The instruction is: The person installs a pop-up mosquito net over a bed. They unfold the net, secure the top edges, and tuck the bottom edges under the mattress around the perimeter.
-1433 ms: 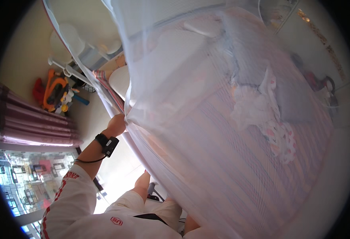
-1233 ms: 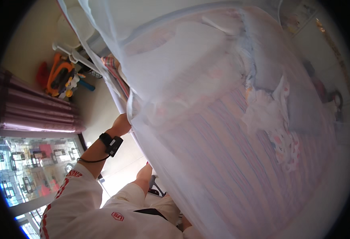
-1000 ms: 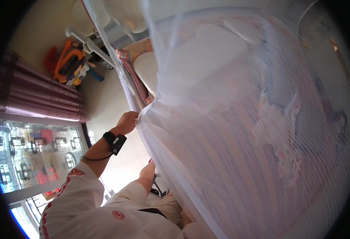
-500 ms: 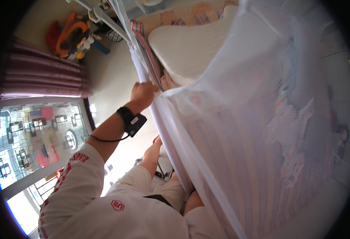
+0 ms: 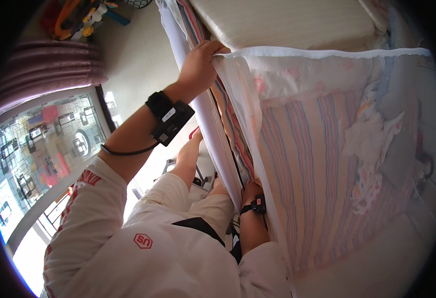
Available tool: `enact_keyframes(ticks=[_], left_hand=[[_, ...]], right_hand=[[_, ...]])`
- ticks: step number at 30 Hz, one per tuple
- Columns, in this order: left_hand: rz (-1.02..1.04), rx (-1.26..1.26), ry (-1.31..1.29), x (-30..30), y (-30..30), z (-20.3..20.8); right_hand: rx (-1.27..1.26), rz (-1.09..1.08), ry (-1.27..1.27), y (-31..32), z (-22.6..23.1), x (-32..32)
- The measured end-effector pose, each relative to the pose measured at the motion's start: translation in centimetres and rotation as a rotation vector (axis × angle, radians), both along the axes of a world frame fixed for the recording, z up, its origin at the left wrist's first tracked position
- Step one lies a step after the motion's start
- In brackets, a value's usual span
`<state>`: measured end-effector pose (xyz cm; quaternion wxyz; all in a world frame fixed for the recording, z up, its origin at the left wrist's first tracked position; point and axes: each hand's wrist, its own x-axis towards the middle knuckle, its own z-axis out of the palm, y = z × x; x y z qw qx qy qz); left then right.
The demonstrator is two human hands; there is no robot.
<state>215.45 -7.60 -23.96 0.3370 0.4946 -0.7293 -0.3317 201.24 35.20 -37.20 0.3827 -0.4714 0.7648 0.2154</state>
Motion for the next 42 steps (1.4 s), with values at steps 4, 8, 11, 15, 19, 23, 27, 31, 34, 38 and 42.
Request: enact_keyframes(ticks=[4, 8, 11, 15, 19, 23, 27, 31, 34, 38, 42], left_hand=[[0.411, 0.766, -0.035, -3.4, 4.7, -7.3], [0.393, 1.375, 0.612, -5.5, 10.5, -13.9], [0.415, 1.54, 0.933, -6.1, 13.0, -15.0], [0.409, 1.556, 1.102, -5.4, 12.8, -13.9], [0.429, 1.518, 1.063, -5.5, 12.0, -14.8], [0.226, 1.344, 0.739, -7.1, 13.1, -17.5], [0.381, 1.414, 1.122, -7.9, 14.2, -19.1], [0.123, 0.852, 1.072, -7.1, 14.9, -20.6], [0.061, 0.878, 1.085, -6.7, 14.9, -21.3], [0.39, 1.438, 1.366, -6.3, 14.6, -19.3], [0.467, 1.45, 1.485, -6.1, 14.0, -16.0]], right_hand=[[-0.506, -1.424, -0.32, 2.1, -2.7, 0.2], [-0.564, -2.073, -0.51, 3.3, -2.8, -1.9], [-0.593, -2.126, -0.503, 3.3, -2.5, -2.7], [-0.551, -1.858, -0.381, 3.8, -2.6, -2.4], [-0.254, -0.754, -0.051, 4.7, -2.4, -1.9], [-0.225, -0.299, 0.018, 4.3, -2.3, -1.6], [-0.216, -0.21, 0.129, 4.1, -3.2, -0.3], [-0.411, -0.694, -0.042, 4.6, -3.3, 0.8], [-0.431, -0.986, -0.13, 4.2, -2.1, 0.8], [-0.236, -0.649, 0.053, 3.9, 0.2, 0.3], [-0.207, -0.369, 0.058, 7.4, 0.2, -1.7]])
